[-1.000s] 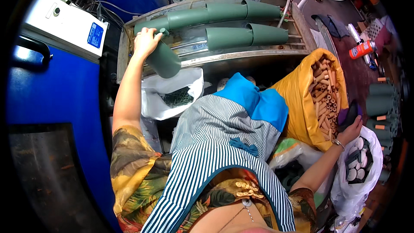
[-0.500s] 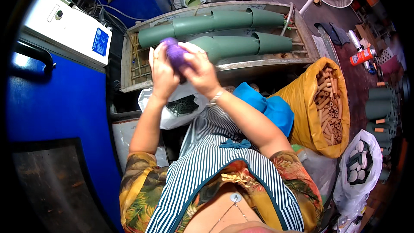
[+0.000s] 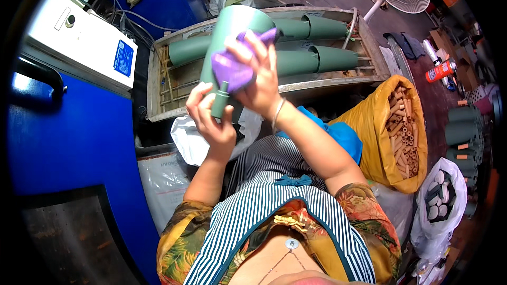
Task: The person wipes green plastic watering can bodies with a purple cloth and inserts wooden handles into them by hand.
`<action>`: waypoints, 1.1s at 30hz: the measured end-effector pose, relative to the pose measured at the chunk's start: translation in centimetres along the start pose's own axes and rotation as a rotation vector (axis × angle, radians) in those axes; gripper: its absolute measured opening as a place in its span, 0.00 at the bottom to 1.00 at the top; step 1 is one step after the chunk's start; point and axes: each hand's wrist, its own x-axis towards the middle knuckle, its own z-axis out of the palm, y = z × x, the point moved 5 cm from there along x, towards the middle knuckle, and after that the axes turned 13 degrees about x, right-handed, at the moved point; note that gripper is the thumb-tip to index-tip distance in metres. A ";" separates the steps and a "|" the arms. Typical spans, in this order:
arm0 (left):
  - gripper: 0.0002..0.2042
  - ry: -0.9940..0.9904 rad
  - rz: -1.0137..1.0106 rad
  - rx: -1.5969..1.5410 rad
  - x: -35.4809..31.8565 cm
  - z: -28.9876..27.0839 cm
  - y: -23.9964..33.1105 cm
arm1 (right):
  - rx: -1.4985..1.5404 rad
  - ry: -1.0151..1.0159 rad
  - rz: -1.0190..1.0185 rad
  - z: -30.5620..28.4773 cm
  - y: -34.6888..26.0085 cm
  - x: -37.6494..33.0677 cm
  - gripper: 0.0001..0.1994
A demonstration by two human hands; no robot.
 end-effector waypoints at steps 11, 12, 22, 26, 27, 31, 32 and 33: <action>0.17 0.176 0.178 0.232 -1.7 3.3 2.0 | 0.839 0.378 0.909 3.0 2.3 -7.0 0.36; 0.20 0.206 0.105 0.186 -1.3 3.5 1.4 | 0.771 0.295 0.855 3.1 -0.6 -8.4 0.38; 0.19 -0.125 -0.960 -1.286 -4.7 4.8 -0.8 | 0.612 0.555 0.575 -4.9 6.8 -2.8 0.28; 0.23 -0.477 -1.390 -1.651 -5.7 6.2 0.1 | 1.685 0.893 1.053 -5.9 7.7 -5.2 0.25; 0.24 -0.510 -1.351 -1.715 -6.4 6.9 -0.5 | 1.960 0.792 1.109 -4.2 7.3 -7.7 0.26; 0.19 -0.526 -1.288 -1.376 -7.2 9.2 -0.1 | 2.327 0.778 1.036 -1.5 1.7 -14.1 0.21; 0.19 -0.593 -1.322 -1.470 -8.1 9.9 -0.3 | 1.940 0.746 1.022 -3.3 2.2 -14.1 0.21; 0.19 -0.663 -1.357 -1.557 -9.4 10.5 -1.6 | 1.562 0.706 0.991 -5.8 2.3 -13.7 0.21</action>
